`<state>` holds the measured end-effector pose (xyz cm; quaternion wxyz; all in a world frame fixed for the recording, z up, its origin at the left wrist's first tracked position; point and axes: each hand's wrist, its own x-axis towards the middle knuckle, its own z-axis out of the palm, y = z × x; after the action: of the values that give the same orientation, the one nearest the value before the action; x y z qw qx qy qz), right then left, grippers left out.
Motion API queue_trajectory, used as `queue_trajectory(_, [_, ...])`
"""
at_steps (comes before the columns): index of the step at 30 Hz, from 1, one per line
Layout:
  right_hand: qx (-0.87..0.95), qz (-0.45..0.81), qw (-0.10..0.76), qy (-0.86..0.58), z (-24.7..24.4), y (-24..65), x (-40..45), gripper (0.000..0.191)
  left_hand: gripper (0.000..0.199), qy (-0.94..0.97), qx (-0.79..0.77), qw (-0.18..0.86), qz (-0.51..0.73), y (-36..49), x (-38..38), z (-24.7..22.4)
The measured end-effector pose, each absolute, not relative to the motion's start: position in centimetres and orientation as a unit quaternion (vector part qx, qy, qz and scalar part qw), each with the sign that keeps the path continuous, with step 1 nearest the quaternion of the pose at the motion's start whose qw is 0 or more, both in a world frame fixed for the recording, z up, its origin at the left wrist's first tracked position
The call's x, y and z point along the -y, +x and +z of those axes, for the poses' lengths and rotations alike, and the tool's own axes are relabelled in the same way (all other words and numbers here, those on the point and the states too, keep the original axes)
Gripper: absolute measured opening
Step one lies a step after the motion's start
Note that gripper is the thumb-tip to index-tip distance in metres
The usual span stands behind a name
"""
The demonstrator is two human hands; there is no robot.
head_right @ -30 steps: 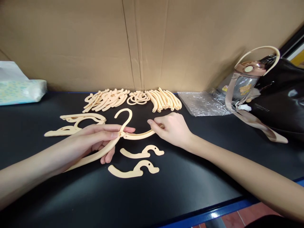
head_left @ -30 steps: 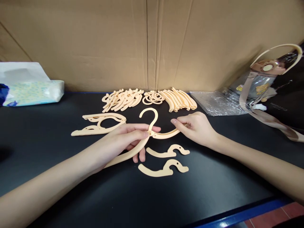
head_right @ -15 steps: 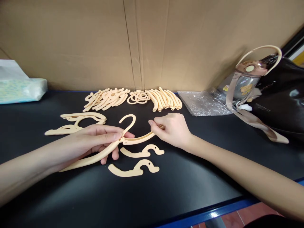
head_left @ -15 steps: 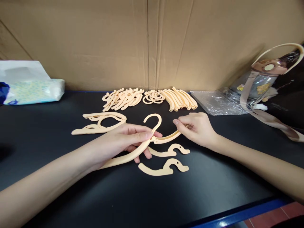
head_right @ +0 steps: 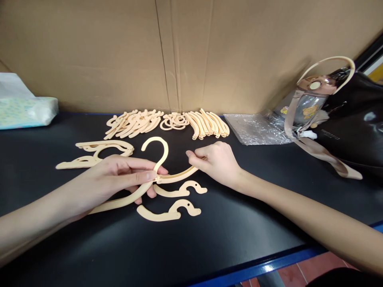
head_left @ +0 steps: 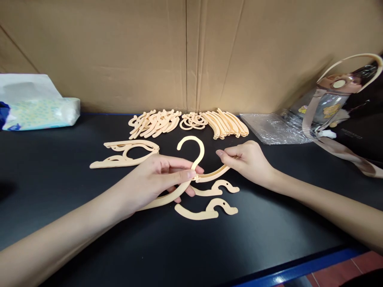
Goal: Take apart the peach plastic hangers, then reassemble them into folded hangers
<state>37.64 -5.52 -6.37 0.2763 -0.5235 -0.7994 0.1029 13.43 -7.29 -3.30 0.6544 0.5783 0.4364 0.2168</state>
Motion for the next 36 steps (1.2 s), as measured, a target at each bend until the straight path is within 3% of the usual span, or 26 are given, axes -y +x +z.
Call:
queue_trajectory(11, [0.759, 0.169, 0.238, -0.582, -6.3, 37.1, 5.8, 0.056, 0.016, 0.631, -0.452, 0.578, 0.252, 13.4, 7.1, -3.8])
queue_trajectory(22, [0.738, 0.174, 0.202, -0.620, -6.3, 37.0, 5.8, 0.059, 0.036, 0.681, -0.508, 0.468, 0.244, 13.7, 7.3, -3.6])
queue_trajectory(36, [0.656, 0.201, 0.330, -0.648, -5.2, 39.6, 3.2, 0.058, 0.042, 0.724, -0.460, 0.413, 0.307, 13.4, 7.5, -4.3])
